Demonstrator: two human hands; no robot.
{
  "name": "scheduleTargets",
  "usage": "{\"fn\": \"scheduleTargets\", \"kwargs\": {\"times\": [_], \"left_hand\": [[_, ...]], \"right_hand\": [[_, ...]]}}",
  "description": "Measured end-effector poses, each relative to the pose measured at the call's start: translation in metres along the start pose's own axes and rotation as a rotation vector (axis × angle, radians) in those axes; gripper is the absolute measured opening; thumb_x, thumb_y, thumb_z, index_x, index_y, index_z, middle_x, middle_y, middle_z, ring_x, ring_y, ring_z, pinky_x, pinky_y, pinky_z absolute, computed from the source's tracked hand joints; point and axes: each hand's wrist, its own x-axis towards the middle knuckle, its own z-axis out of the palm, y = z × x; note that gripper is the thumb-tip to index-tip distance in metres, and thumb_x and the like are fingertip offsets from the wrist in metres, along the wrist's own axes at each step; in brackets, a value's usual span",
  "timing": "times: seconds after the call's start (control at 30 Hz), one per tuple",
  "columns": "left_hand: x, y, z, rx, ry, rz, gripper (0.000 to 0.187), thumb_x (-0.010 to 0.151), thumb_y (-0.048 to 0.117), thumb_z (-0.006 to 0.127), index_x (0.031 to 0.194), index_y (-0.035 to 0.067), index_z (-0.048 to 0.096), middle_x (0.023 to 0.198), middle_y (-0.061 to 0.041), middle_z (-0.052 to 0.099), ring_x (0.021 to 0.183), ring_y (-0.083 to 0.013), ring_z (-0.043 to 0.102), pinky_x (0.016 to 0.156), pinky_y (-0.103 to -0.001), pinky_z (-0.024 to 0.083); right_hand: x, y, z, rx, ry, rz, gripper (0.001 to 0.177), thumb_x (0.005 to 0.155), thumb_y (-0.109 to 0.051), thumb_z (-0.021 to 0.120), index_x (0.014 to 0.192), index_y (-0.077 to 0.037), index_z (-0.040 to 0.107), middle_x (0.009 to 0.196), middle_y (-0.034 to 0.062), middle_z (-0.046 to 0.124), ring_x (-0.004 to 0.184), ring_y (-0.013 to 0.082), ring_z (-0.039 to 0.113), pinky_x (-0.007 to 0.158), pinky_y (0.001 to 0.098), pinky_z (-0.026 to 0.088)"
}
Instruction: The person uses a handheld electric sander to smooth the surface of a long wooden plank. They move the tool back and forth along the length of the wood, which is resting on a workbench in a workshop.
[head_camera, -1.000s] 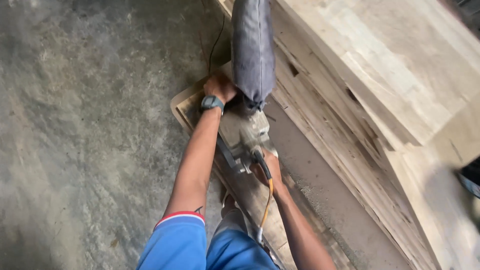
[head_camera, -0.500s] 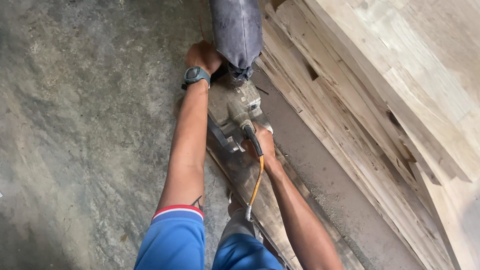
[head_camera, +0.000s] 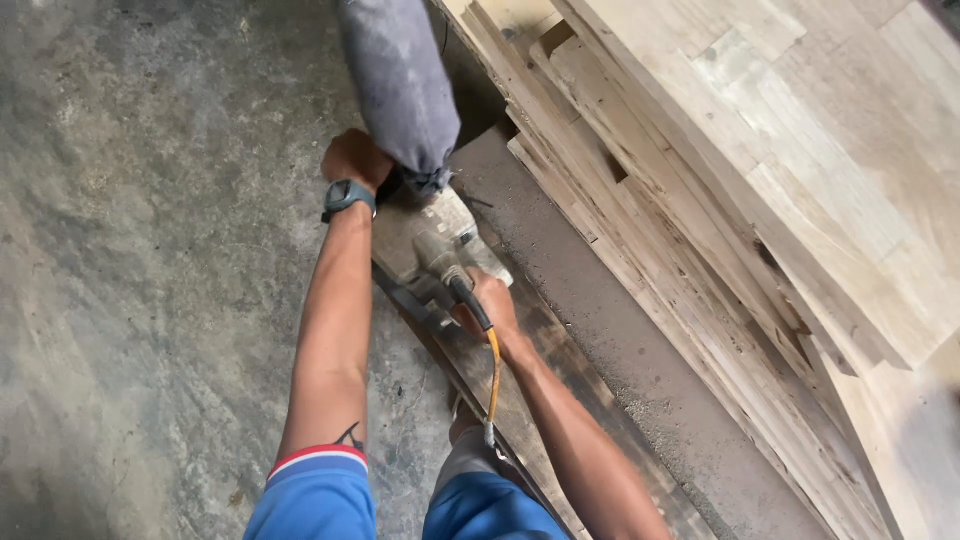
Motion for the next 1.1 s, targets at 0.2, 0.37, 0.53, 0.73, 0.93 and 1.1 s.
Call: {"fn": "scheduleTargets", "kwargs": {"times": [0.2,0.37,0.53,0.73,0.93,1.1], "left_hand": [[-0.015,-0.047,-0.001,0.089,0.055,-0.071,0.028,0.088,0.022,0.062,0.106,0.007,0.079,0.099,-0.014,0.079,0.101,-0.0343,0.076,0.082,-0.045,0.062],[-0.027,-0.081,-0.005,0.077,0.018,-0.125,0.035,0.091,0.031,0.061,0.109,0.007,0.079,0.103,-0.017,0.079,0.103,-0.0369,0.074,0.083,-0.049,0.061],[-0.002,-0.095,-0.010,0.096,0.030,-0.091,0.034,0.096,0.034,0.058,0.108,0.010,0.080,0.104,-0.014,0.079,0.104,-0.0355,0.074,0.085,-0.049,0.061],[0.006,-0.082,-0.026,0.023,-0.010,-0.088,0.037,0.094,0.029,0.060,0.112,0.002,0.078,0.106,-0.020,0.078,0.107,-0.0400,0.073,0.087,-0.049,0.061],[0.035,-0.038,-0.029,0.034,-0.014,-0.123,0.032,0.086,0.023,0.068,0.111,0.005,0.078,0.104,-0.017,0.078,0.105,-0.0380,0.074,0.085,-0.047,0.061],[0.044,-0.008,-0.019,-0.024,0.008,-0.012,0.029,0.084,0.021,0.068,0.105,0.004,0.079,0.100,-0.018,0.079,0.100,-0.0382,0.076,0.081,-0.049,0.064]], "right_hand": [[-0.047,-0.080,-0.006,-0.069,-0.129,0.139,0.036,0.091,-0.023,0.051,0.117,-0.009,0.070,0.108,0.0251,0.074,0.112,0.0455,0.068,0.099,0.0555,0.054],[-0.052,-0.081,0.015,-0.072,-0.151,0.121,0.036,0.091,-0.034,0.048,0.100,-0.010,0.073,0.096,0.0194,0.075,0.103,0.0414,0.072,0.091,0.0534,0.056],[-0.071,-0.145,-0.021,0.002,-0.139,0.128,0.039,0.093,-0.033,0.048,0.099,-0.004,0.073,0.095,0.0241,0.073,0.104,0.0463,0.070,0.089,0.0577,0.054],[-0.040,-0.148,-0.014,-0.066,-0.171,0.123,0.038,0.092,-0.033,0.047,0.099,-0.006,0.073,0.101,0.0224,0.074,0.109,0.0445,0.069,0.097,0.0551,0.053],[-0.013,-0.138,-0.024,-0.056,-0.128,0.096,0.030,0.083,-0.025,0.057,0.102,-0.007,0.072,0.104,0.0222,0.074,0.111,0.0458,0.067,0.100,0.0545,0.053],[-0.004,-0.104,-0.037,0.009,-0.019,-0.030,0.038,0.061,-0.006,0.068,0.099,0.001,0.069,0.099,0.0259,0.073,0.104,0.0487,0.067,0.092,0.0579,0.052]]}}
